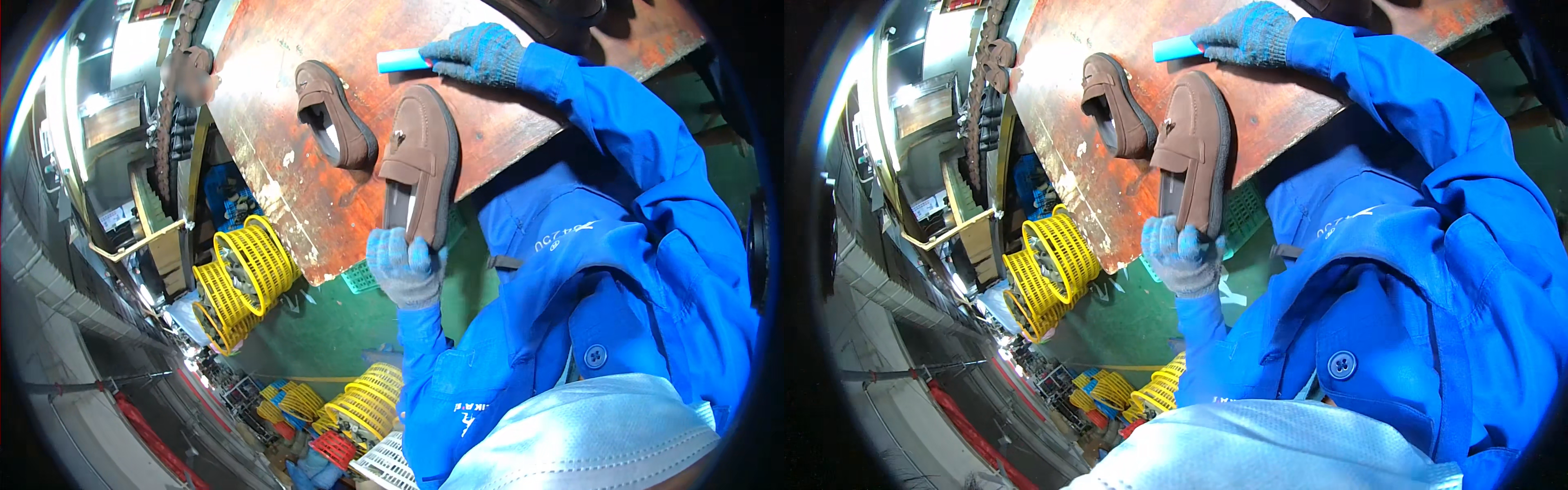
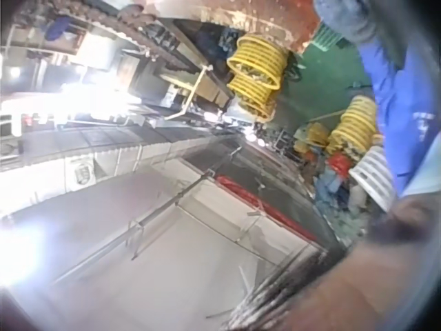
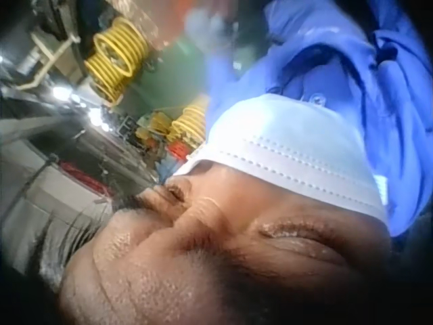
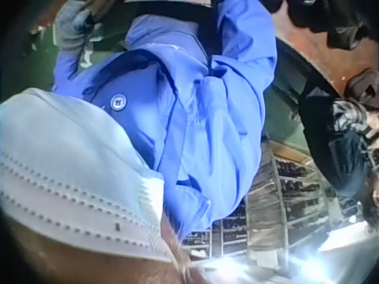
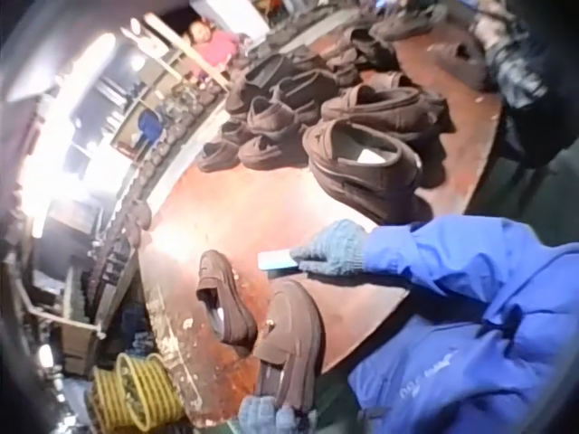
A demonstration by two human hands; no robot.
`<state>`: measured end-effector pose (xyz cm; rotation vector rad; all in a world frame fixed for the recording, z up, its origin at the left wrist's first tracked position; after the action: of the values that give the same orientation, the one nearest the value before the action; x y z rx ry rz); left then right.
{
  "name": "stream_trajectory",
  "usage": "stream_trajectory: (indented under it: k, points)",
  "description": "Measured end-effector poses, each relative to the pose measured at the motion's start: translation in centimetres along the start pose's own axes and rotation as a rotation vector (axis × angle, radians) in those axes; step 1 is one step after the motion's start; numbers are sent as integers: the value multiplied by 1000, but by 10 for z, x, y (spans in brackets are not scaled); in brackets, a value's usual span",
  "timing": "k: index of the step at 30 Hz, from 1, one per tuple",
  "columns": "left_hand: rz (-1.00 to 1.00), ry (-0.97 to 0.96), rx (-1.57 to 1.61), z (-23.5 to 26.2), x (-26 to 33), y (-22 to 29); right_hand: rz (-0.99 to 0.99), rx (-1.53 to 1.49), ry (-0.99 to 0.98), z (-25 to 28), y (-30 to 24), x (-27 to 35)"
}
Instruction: Brushing dust and debris off brown leather shoes using a hand brush.
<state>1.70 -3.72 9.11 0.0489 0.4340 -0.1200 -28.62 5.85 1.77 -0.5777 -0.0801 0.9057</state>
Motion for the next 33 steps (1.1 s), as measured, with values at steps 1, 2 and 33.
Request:
stream_trajectory:
  k: [1,2,33]
  points:
    - [-2,-49,-80,0,-12,3,-32,16,29,1,6,0]
    - [31,-36,-66,7,-22,8,-63,33,58,1,12,1]
    - [952,436,1978,-82,-64,16,-144,-1310,165,17,-56,140]
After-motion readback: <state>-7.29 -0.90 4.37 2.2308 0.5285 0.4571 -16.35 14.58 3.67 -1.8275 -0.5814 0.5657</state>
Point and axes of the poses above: each hand's wrist, its own x-axis away from the middle knuckle, its own z-axis out of the back of the hand, y = z × x, the point moved 8 cm from there along -x, towards the middle knuckle, and after that the axes turned 1 degree about -z, right-handed, at the moved point
